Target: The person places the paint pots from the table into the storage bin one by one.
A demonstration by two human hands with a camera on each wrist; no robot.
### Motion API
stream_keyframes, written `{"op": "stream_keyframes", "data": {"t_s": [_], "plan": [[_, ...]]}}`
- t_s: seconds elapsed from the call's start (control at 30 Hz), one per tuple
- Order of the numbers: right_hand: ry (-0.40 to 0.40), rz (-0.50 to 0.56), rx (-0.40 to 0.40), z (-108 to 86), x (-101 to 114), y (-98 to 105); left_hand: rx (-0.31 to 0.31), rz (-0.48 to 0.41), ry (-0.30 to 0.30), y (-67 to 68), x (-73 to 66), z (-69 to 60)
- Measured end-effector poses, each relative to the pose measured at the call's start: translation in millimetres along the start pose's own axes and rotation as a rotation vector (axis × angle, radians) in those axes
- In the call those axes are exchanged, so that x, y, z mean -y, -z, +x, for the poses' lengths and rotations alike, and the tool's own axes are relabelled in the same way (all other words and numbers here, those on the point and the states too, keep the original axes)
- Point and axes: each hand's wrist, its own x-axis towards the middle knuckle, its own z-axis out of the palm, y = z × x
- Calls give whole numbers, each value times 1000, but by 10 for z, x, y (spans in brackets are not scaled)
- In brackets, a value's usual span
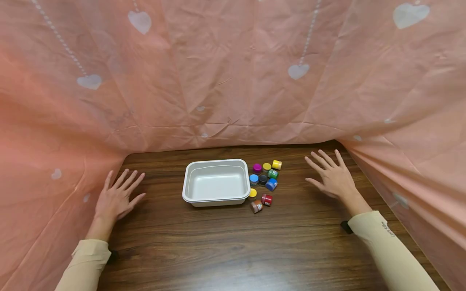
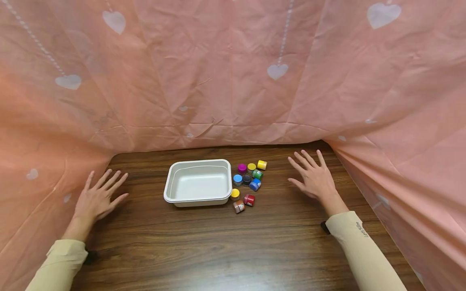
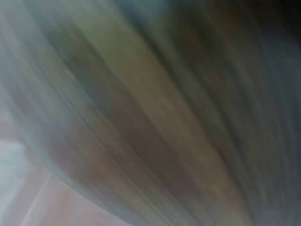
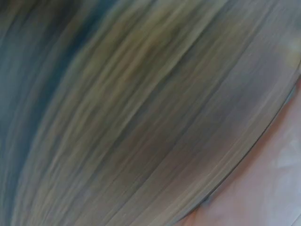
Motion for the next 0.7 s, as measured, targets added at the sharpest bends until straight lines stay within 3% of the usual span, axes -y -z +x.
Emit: {"op": "stream_keyframes", "data": {"t_s": [0.23,0.4,0.7], "plan": [[7,72,-55,48,186,39,93,-92,141,52,-248,84],[21,158,-110,95,345,51,119,-209,201,76,-448,119],[-55,369,-55,186,699,114,204,-472,293,151,-822,234]]}}
